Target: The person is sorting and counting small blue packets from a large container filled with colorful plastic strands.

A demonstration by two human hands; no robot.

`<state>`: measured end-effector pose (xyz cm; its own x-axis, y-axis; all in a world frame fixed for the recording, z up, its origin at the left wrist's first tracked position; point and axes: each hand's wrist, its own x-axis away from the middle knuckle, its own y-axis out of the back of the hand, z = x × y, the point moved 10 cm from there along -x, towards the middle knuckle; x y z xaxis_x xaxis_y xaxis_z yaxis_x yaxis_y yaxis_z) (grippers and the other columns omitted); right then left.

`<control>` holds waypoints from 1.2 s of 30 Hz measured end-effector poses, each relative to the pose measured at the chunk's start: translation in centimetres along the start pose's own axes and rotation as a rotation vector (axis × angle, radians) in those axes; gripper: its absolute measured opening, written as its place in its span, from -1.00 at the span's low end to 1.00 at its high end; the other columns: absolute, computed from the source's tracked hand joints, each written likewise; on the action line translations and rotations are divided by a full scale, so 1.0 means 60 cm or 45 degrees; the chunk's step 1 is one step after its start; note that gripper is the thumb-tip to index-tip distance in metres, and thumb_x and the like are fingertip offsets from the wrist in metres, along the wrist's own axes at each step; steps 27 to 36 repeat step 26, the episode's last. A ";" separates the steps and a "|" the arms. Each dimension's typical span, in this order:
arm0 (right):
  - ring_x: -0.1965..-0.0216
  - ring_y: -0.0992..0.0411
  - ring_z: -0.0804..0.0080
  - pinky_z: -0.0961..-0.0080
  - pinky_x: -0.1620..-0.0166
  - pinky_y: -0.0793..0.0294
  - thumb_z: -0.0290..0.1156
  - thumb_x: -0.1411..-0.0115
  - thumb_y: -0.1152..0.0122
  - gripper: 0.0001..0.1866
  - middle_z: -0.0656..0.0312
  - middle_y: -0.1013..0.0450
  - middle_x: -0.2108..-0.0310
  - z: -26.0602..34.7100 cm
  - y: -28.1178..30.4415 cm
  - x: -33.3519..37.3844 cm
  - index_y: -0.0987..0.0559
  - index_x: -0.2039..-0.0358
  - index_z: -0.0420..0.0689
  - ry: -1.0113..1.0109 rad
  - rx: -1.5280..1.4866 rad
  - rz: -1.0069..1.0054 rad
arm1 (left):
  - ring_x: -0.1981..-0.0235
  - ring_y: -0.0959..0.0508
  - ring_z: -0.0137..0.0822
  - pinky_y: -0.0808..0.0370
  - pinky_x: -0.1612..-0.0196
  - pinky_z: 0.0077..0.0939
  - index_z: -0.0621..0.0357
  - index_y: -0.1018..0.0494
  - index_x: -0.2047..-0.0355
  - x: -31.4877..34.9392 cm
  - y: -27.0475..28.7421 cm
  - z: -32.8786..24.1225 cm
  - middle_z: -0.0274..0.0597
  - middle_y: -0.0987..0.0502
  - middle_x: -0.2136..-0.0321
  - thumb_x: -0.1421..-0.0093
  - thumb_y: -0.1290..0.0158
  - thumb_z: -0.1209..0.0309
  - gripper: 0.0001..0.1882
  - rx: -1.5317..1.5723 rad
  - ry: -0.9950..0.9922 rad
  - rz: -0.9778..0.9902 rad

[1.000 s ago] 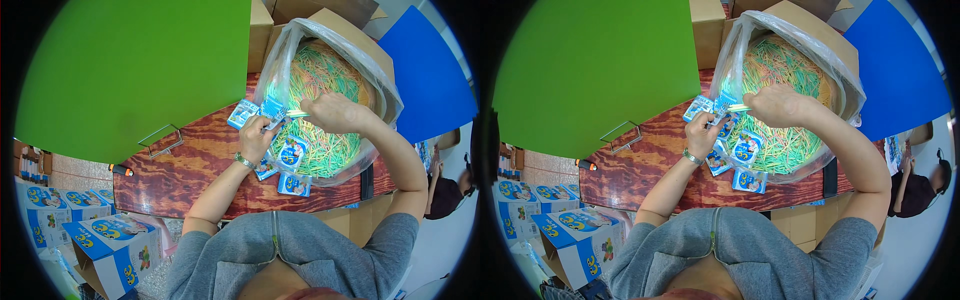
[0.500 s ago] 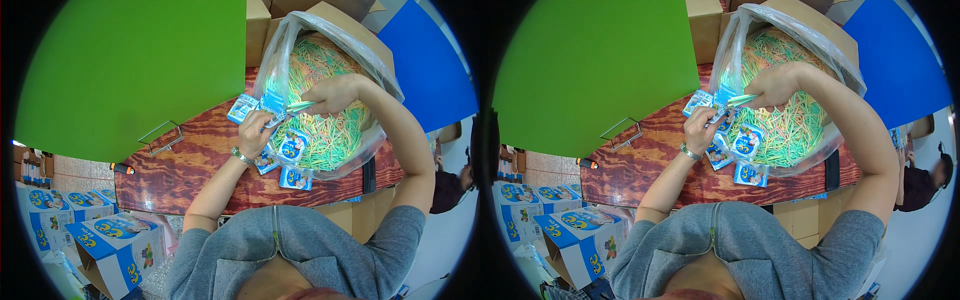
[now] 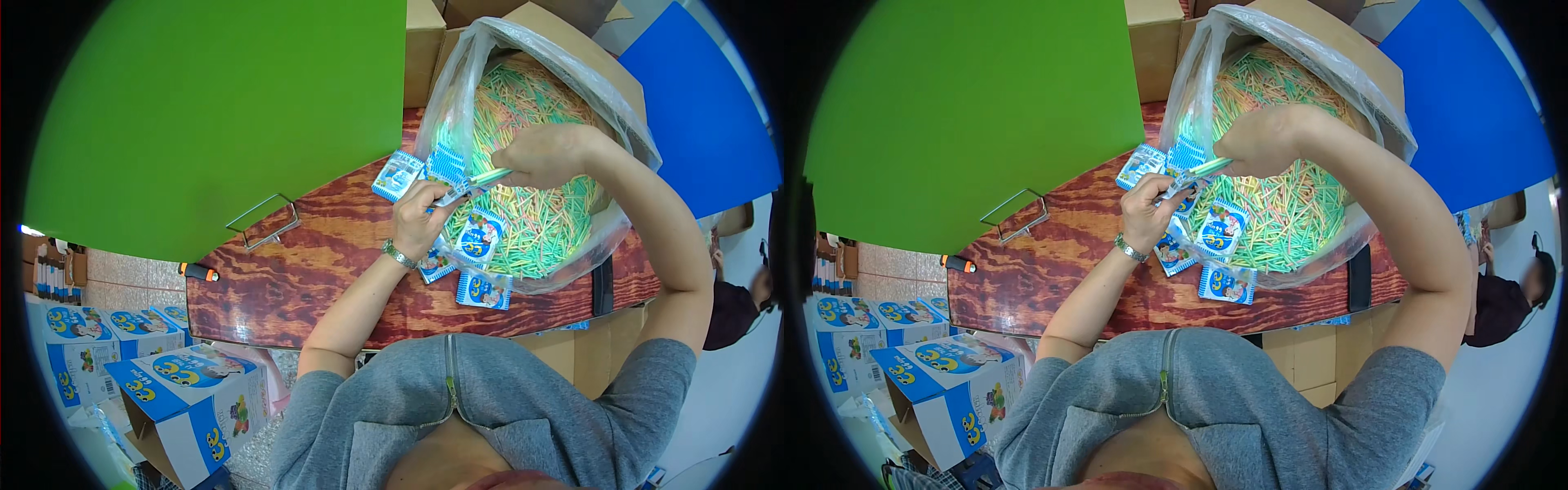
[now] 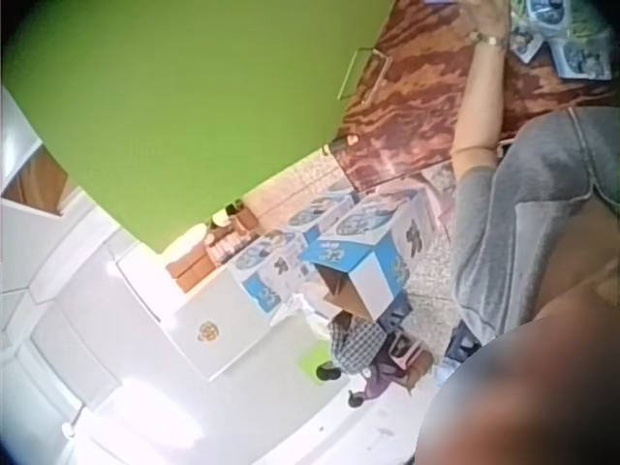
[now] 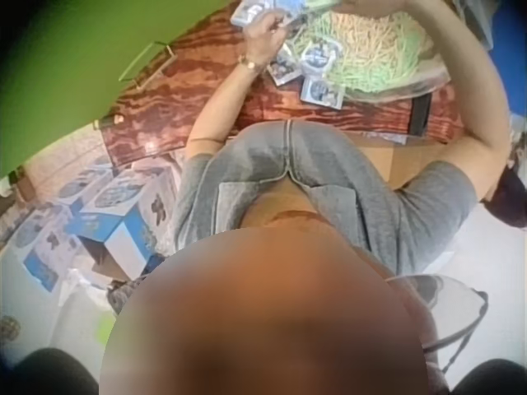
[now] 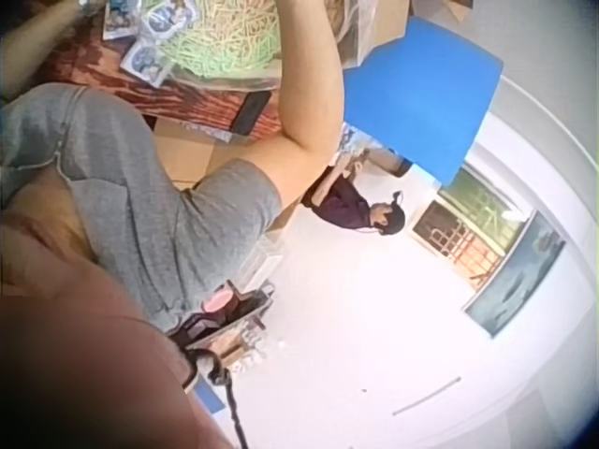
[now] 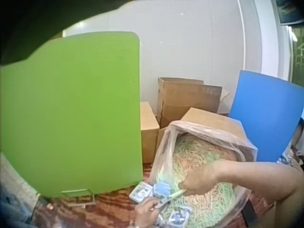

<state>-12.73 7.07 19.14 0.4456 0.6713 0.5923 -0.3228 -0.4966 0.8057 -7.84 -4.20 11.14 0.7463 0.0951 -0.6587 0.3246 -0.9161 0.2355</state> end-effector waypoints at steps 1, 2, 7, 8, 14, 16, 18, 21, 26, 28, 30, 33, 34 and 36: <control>0.34 -0.50 -0.08 0.08 0.21 -0.47 -0.18 -0.27 -0.08 -0.68 -0.05 -0.51 0.47 0.004 0.006 0.001 -0.51 0.27 -0.22 0.000 0.003 -0.001 | 0.47 -0.57 -0.35 -0.47 0.46 -0.53 0.27 -0.53 0.43 0.001 -0.001 0.002 -0.18 -0.57 0.44 0.11 -0.36 0.58 -0.76 0.000 -0.002 -0.002; 0.28 -0.51 -0.06 0.09 0.18 -0.48 -0.18 -0.27 -0.06 -0.67 -0.06 -0.53 0.40 0.005 0.004 0.002 -0.53 0.22 -0.22 -0.040 0.027 0.058 | 0.48 -0.56 -0.36 -0.46 0.48 -0.54 0.27 -0.53 0.42 0.003 -0.002 0.004 -0.18 -0.57 0.44 0.11 -0.36 0.57 -0.76 -0.006 0.001 0.000; 0.21 -0.53 -0.05 0.12 0.13 -0.50 -0.19 -0.26 -0.08 -0.65 -0.08 -0.55 0.32 0.006 -0.001 -0.005 -0.56 0.16 -0.23 -0.154 0.083 0.141 | 0.48 -0.56 -0.36 -0.46 0.46 -0.56 0.27 -0.54 0.39 0.000 -0.005 -0.010 -0.18 -0.58 0.43 0.09 -0.34 0.58 -0.76 -0.082 -0.060 0.003; 0.22 -0.53 -0.06 0.13 0.12 -0.50 -0.19 -0.25 -0.11 -0.65 -0.08 -0.56 0.33 0.009 0.002 -0.008 -0.55 0.13 -0.22 -0.162 0.110 0.101 | 0.46 -0.57 -0.35 -0.47 0.44 -0.55 0.26 -0.55 0.35 -0.006 -0.005 -0.024 -0.17 -0.59 0.41 0.06 -0.33 0.58 -0.76 -0.093 -0.125 0.005; 0.15 -0.52 -0.04 0.14 0.07 -0.50 -0.12 -0.14 -0.26 -0.41 -0.10 -0.52 0.21 0.030 0.049 0.020 -0.41 -0.11 -0.16 0.056 -0.169 -0.394 | 0.39 -0.57 -0.31 -0.49 0.34 -0.49 0.27 -0.55 0.23 -0.002 -0.019 -0.001 -0.13 -0.58 0.37 -0.12 -0.18 0.53 -0.81 0.154 0.072 0.128; 0.12 -0.51 -0.04 0.14 0.06 -0.50 -0.10 -0.10 -0.31 -0.33 -0.11 -0.50 0.15 0.022 0.051 0.031 -0.36 -0.17 -0.14 0.132 -0.307 -0.582 | 0.39 -0.57 -0.24 -0.49 0.31 -0.45 0.28 -0.54 0.23 0.010 -0.030 0.034 -0.10 -0.56 0.38 -0.16 -0.13 0.51 -0.83 0.305 0.221 0.198; 0.07 -0.48 -0.03 0.14 0.04 -0.49 -0.09 -0.05 -0.38 -0.23 -0.12 -0.46 0.07 0.005 0.026 0.023 -0.32 -0.22 -0.11 0.101 -0.402 -0.786 | 0.39 -0.56 -0.32 -0.47 0.30 -0.51 0.30 -0.52 0.20 0.020 -0.050 0.063 -0.12 -0.55 0.39 -0.26 -0.03 0.48 -0.84 0.426 0.345 0.326; 0.20 -0.53 0.02 0.22 0.14 -0.52 -0.19 -0.05 -0.38 -0.41 -0.03 -0.52 0.23 0.008 -0.017 -0.012 -0.44 -0.08 -0.11 0.121 -0.411 -1.072 | 0.37 -0.54 -0.35 -0.46 0.28 -0.52 0.32 -0.50 0.23 0.019 -0.039 0.062 -0.13 -0.52 0.38 -0.32 0.03 0.43 -0.81 0.398 0.310 0.308; 0.24 -0.55 0.05 0.27 0.21 -0.54 -0.23 -0.17 -0.26 -0.66 -0.06 -0.56 0.29 -0.017 -0.118 -0.123 -0.51 0.08 -0.08 -0.149 -0.715 -0.867 | 0.19 -0.56 -0.24 -0.48 0.12 -0.40 0.20 -0.53 0.11 0.038 0.026 0.110 -0.04 -0.55 0.17 -0.31 0.00 0.31 -0.74 -0.152 0.345 0.041; 0.24 -0.55 0.05 0.27 0.21 -0.54 -0.23 -0.17 -0.26 -0.66 -0.06 -0.56 0.29 -0.017 -0.118 -0.123 -0.51 0.08 -0.08 -0.149 -0.715 -0.867 | 0.19 -0.56 -0.24 -0.48 0.12 -0.40 0.20 -0.53 0.11 0.038 0.026 0.110 -0.04 -0.55 0.17 -0.31 0.00 0.31 -0.74 -0.152 0.345 0.041; 0.24 -0.55 0.05 0.27 0.21 -0.54 -0.23 -0.17 -0.26 -0.66 -0.06 -0.56 0.29 -0.017 -0.118 -0.123 -0.51 0.08 -0.08 -0.149 -0.715 -0.867 | 0.19 -0.56 -0.24 -0.48 0.12 -0.40 0.20 -0.53 0.11 0.038 0.026 0.110 -0.04 -0.55 0.17 -0.31 0.00 0.31 -0.74 -0.152 0.345 0.041; 0.24 -0.55 0.05 0.27 0.21 -0.54 -0.23 -0.17 -0.26 -0.66 -0.06 -0.56 0.29 -0.017 -0.118 -0.123 -0.51 0.08 -0.08 -0.149 -0.715 -0.867 | 0.19 -0.56 -0.24 -0.48 0.12 -0.40 0.20 -0.53 0.11 0.038 0.026 0.110 -0.04 -0.55 0.17 -0.31 0.00 0.31 -0.74 -0.152 0.345 0.041; 0.24 -0.55 0.05 0.27 0.21 -0.54 -0.23 -0.17 -0.26 -0.66 -0.06 -0.56 0.29 -0.017 -0.118 -0.123 -0.51 0.08 -0.08 -0.149 -0.715 -0.867 | 0.19 -0.56 -0.24 -0.48 0.12 -0.40 0.20 -0.53 0.11 0.038 0.026 0.110 -0.04 -0.55 0.17 -0.31 0.00 0.31 -0.74 -0.152 0.345 0.041; 0.24 -0.55 0.05 0.27 0.21 -0.54 -0.23 -0.17 -0.26 -0.66 -0.06 -0.56 0.29 -0.017 -0.118 -0.123 -0.51 0.08 -0.08 -0.149 -0.715 -0.867 | 0.19 -0.56 -0.24 -0.48 0.12 -0.40 0.20 -0.53 0.11 0.038 0.026 0.110 -0.04 -0.55 0.17 -0.31 0.00 0.31 -0.74 -0.152 0.345 0.041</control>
